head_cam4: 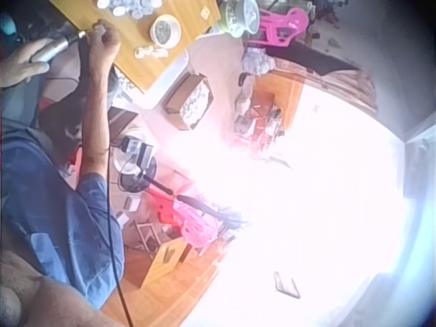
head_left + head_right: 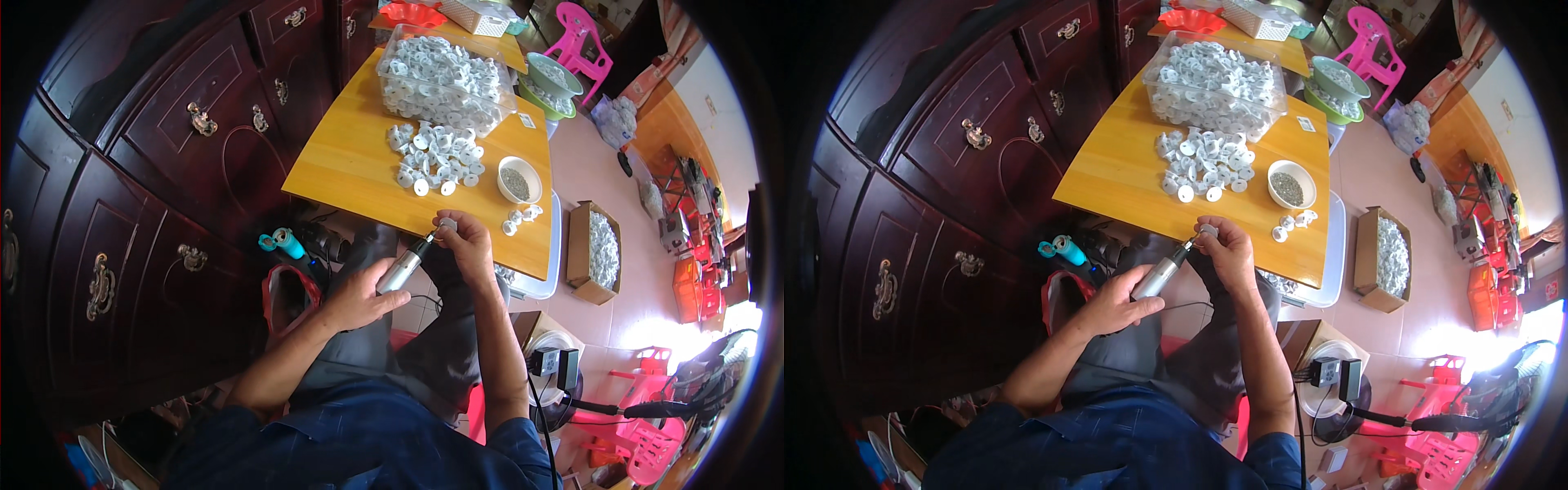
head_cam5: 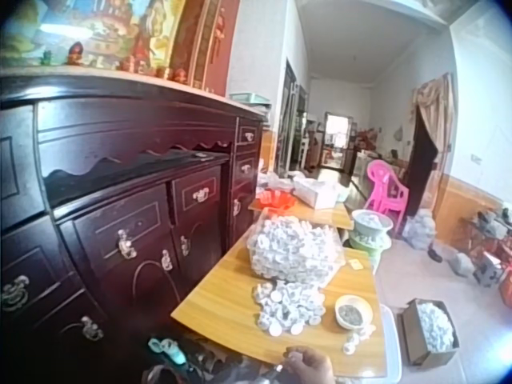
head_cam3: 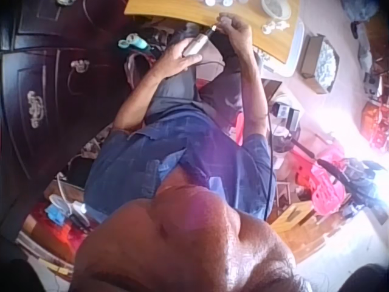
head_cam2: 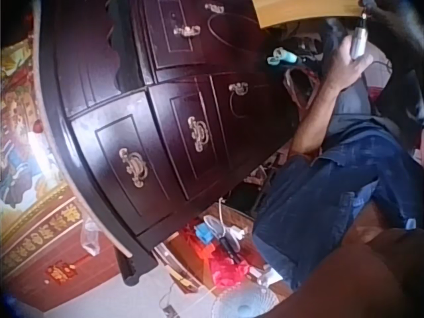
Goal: Assemble small plastic components for shoes using a handheld power tool.
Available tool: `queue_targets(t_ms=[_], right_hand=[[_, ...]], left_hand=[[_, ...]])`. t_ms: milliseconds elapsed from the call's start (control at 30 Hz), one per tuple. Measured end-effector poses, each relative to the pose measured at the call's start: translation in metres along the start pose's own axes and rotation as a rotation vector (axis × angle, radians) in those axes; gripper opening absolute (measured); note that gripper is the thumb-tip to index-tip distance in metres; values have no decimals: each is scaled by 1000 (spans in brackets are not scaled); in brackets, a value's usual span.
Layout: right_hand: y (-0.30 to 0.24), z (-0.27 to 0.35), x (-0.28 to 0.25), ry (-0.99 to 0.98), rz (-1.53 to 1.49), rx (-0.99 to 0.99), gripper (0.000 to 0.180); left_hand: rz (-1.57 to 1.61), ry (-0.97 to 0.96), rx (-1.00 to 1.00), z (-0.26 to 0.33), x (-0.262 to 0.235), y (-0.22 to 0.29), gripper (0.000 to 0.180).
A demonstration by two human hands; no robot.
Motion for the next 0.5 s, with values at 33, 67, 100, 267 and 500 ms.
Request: queue_targets(t_ms=[33,67,100,267,500], right_hand=[[0,0,0,-1,1,0,25],[-1,1,0,5,17,-7,25],[-1,1,0,11,34,-15,24],[3,2,0,19,30,-35,22],[3,4,4,15,-11,-68,21]], left_hand=[[7,-1,0,0,0,0,63],[7,0,0,0,0,0,63],[10,-6,5,0,1,0,62],[117,-70,-168,1,4,-6,48],[330,-119,-144,1,7,-7,42]])
Point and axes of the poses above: each hand's wrist, its own z-axis away from the middle knuckle, its own x-axis out of the palm, y = z × x, the point moved 7 cm from there along -z, towards the middle knuckle, and after that the axes turned 7 degrees about -x, right-handed, at the moved point
